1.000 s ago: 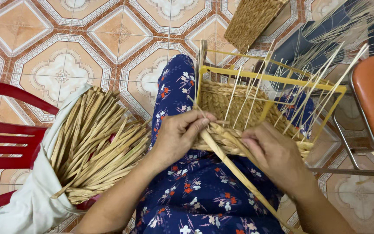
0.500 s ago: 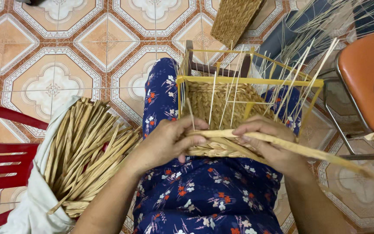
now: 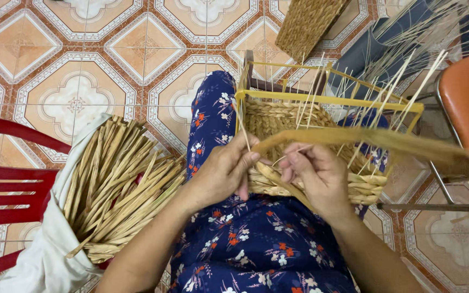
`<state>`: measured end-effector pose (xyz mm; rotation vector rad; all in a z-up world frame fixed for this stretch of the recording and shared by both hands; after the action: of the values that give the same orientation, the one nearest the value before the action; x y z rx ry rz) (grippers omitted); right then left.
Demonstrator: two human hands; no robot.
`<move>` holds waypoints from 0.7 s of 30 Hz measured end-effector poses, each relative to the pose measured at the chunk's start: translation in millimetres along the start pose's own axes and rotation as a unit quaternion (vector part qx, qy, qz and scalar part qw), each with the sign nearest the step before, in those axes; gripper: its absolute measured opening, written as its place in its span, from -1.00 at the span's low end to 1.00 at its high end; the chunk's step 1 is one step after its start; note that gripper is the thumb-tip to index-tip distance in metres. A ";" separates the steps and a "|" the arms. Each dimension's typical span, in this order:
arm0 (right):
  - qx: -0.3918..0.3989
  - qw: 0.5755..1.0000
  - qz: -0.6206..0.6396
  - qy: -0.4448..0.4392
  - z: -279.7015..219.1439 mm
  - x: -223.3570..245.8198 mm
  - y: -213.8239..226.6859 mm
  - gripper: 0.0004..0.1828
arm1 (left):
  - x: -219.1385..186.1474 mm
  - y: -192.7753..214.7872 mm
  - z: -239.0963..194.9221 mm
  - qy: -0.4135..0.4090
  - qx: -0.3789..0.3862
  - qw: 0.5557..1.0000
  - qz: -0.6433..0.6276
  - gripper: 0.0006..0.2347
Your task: The person weaves a rectangular basket by hand, interlacing thin dried palm strips through a yellow metal frame. They repeatedly pull new strips from a nearby bundle, thread them through the vertical supports, and tighten the weave along the basket's edge.
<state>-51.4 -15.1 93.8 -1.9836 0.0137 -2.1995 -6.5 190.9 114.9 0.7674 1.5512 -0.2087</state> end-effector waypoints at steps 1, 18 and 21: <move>-0.015 0.999 0.035 0.000 -5.0 1.8 -1.1 -0.88 | -2.7 1.3 2.4 0.021 0.005 1.000 -0.004 -0.89; 0.063 0.835 -0.544 -0.050 -11.0 62.1 34.7 -0.75 | -7.9 -3.4 5.4 -0.225 -0.085 0.968 0.069 -0.89; 0.039 0.823 -0.566 -0.034 -15.6 64.1 31.4 -0.78 | 0.1 -10.5 3.0 -0.022 -0.049 0.998 -0.032 -0.86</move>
<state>-68.9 -56.6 151.3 -2.2898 -1.6208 -2.5463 -10.1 181.3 111.1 0.6318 1.5340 -0.1944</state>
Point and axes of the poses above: each hand's wrist, its own z-axis towards the middle knuckle, its own y-axis out of the back of the hand, x = y × z, the point moved 2 cm from there along z, towards the middle knuckle, and after that the axes turned 9 degrees about z, right-handed, at the moved point
